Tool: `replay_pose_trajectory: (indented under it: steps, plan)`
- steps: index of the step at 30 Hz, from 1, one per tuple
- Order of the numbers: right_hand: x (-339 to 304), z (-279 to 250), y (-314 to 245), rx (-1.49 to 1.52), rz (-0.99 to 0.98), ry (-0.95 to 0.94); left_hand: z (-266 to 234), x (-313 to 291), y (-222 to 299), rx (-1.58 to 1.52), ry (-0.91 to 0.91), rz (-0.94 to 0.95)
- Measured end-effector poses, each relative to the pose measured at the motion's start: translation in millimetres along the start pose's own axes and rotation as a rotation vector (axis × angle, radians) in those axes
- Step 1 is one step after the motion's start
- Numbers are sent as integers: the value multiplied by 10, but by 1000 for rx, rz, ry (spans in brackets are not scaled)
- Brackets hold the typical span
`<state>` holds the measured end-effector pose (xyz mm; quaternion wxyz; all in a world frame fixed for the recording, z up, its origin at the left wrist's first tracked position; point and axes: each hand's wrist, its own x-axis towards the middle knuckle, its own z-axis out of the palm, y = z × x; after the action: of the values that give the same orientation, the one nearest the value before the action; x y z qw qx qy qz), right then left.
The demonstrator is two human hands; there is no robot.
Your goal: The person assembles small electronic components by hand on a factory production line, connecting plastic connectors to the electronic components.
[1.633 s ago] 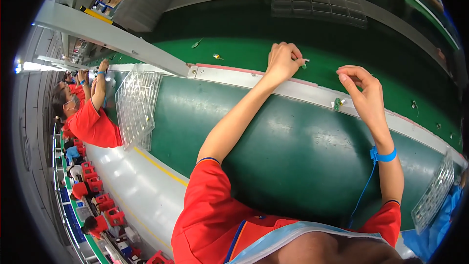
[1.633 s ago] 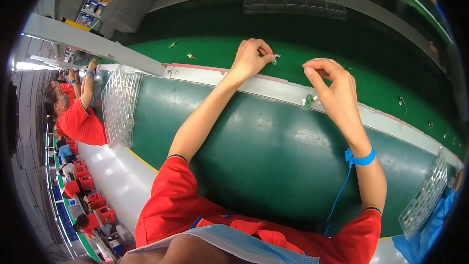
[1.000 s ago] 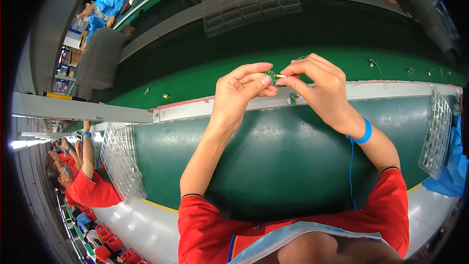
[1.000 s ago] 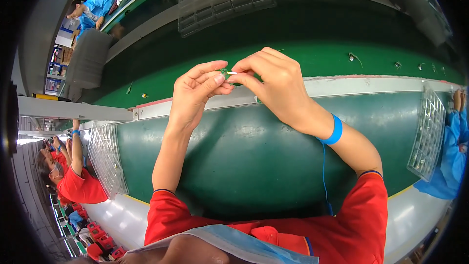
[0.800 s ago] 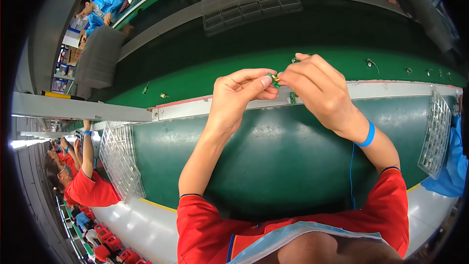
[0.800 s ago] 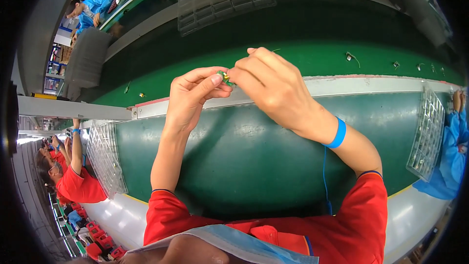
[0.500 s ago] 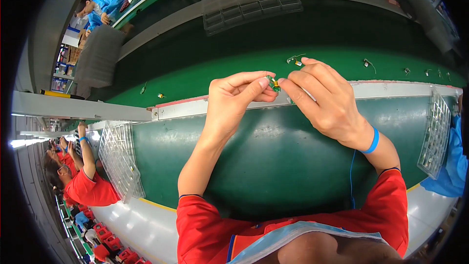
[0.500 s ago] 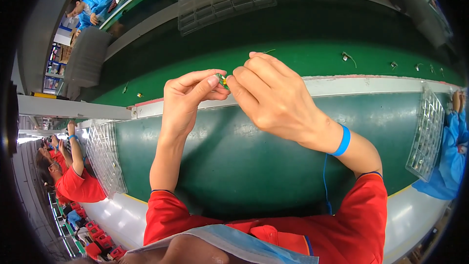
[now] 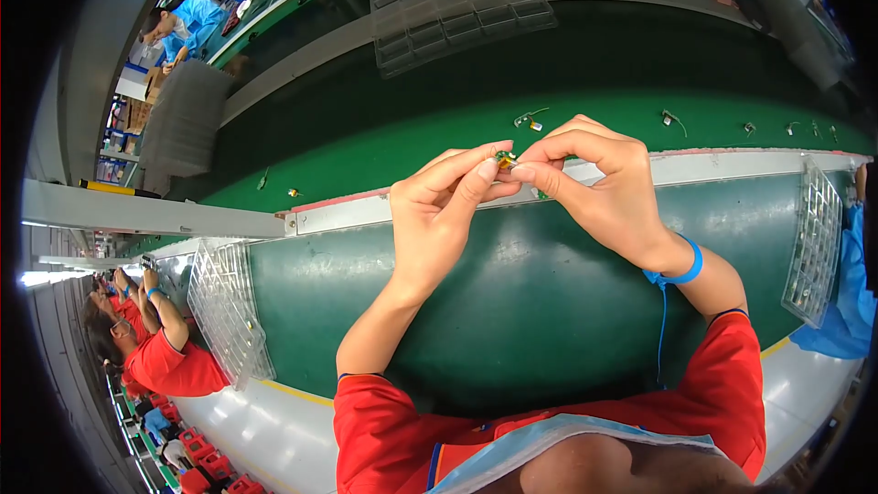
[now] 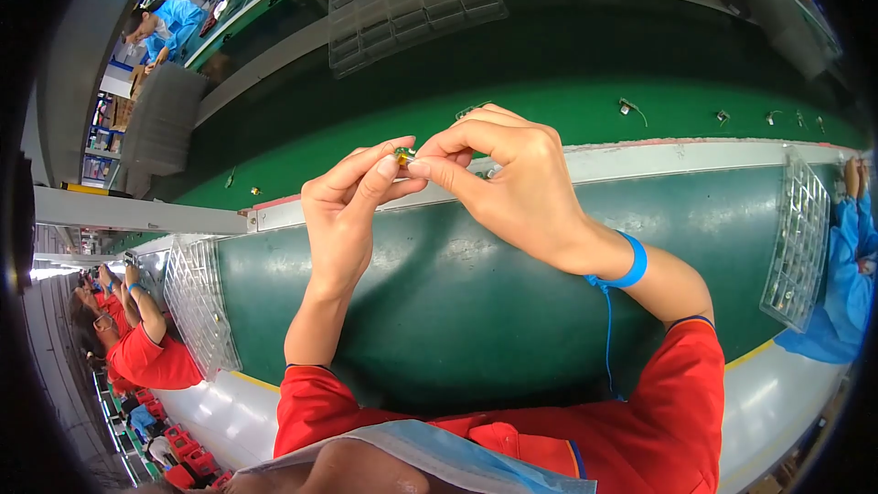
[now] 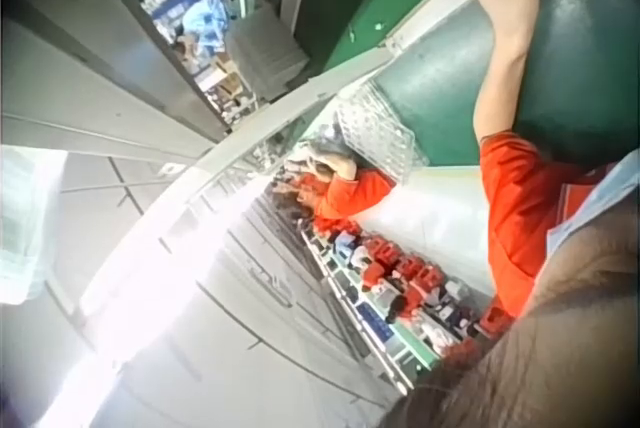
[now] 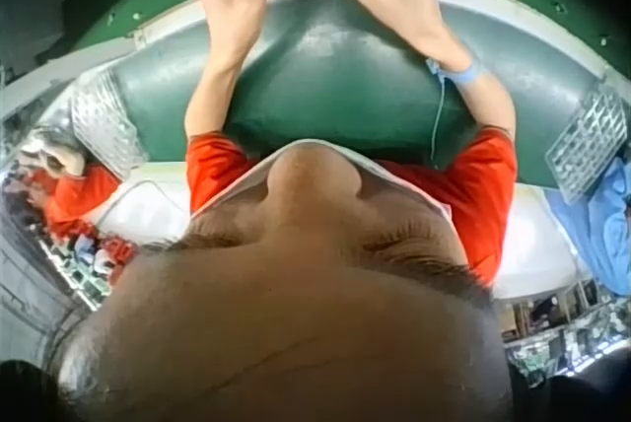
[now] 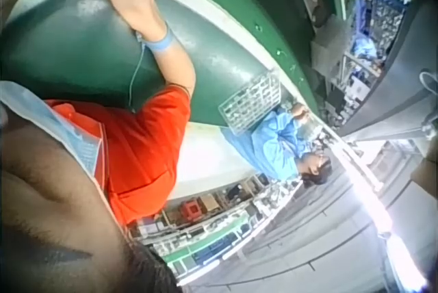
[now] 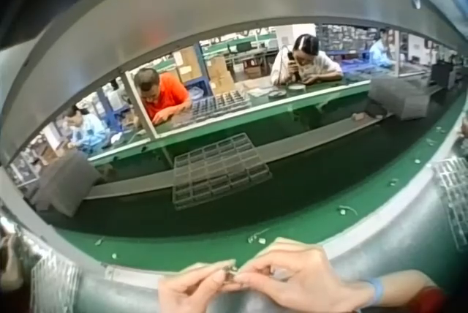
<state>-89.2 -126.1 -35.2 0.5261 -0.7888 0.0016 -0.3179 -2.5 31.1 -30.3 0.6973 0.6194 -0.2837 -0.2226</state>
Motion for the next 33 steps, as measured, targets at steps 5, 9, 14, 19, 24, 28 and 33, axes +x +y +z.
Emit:
replay_pose_trajectory:
  steps: [5,9,14,19,24,28,33]
  plan:
    - [12,3,-5,13,-1,-8,2,-15,-9,-45,0,23]
    - [12,-19,-11,10,-15,-44,-12,-34,-63,-88,-21,82]
    - [-18,15,-9,-98,-164,47,47,-53,-64,-127,37,65]
    - [-24,27,-28,-176,-312,134,70,-76,-97,-243,122,-23]
    - [-37,68,-5,-241,-348,110,95,-100,-84,-274,136,-90]
    - [-37,60,-21,-267,-378,142,135,-105,-49,-335,123,-90]
    - [-39,58,-33,-227,-305,116,144,-107,-75,-326,151,-59]
